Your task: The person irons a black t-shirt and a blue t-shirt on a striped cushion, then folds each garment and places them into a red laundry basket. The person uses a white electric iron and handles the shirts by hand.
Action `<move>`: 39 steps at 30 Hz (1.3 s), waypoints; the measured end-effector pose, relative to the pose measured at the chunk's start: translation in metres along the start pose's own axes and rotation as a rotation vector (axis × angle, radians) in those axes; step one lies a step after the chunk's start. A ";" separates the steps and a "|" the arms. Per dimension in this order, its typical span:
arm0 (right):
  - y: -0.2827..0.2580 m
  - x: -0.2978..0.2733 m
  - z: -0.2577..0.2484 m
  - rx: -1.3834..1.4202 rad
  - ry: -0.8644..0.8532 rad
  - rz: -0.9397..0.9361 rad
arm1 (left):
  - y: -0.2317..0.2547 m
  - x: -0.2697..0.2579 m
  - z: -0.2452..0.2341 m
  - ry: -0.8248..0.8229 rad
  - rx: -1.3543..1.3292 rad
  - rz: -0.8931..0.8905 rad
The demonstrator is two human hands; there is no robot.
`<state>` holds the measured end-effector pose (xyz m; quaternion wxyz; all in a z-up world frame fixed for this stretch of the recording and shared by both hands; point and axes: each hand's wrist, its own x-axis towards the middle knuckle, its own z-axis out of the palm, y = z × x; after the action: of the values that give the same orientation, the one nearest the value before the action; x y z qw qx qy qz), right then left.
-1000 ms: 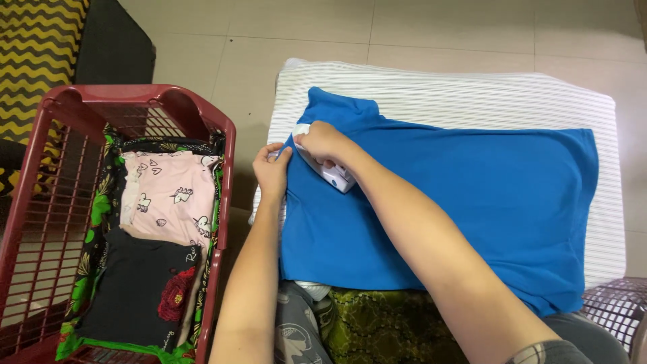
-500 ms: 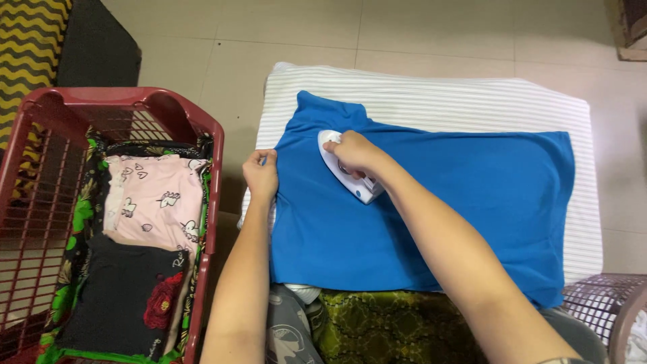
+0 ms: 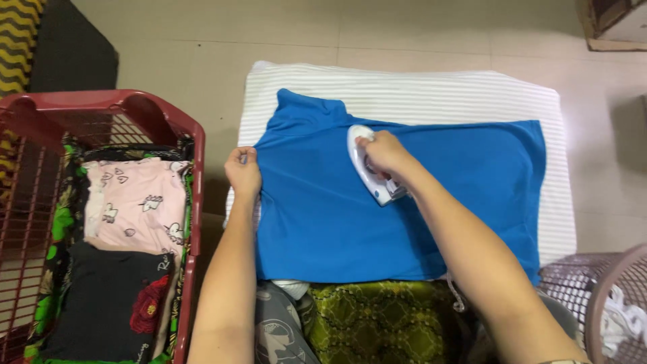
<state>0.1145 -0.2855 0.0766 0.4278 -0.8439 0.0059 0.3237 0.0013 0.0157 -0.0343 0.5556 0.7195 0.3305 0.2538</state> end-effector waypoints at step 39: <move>0.170 -0.036 -0.240 0.466 0.333 0.272 | 0.004 0.000 -0.008 -0.044 -0.019 -0.022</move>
<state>0.1670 -0.5776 0.0760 0.5557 -0.7558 0.2629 0.2253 -0.0036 0.0202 -0.0282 0.5723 0.7160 0.3236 0.2348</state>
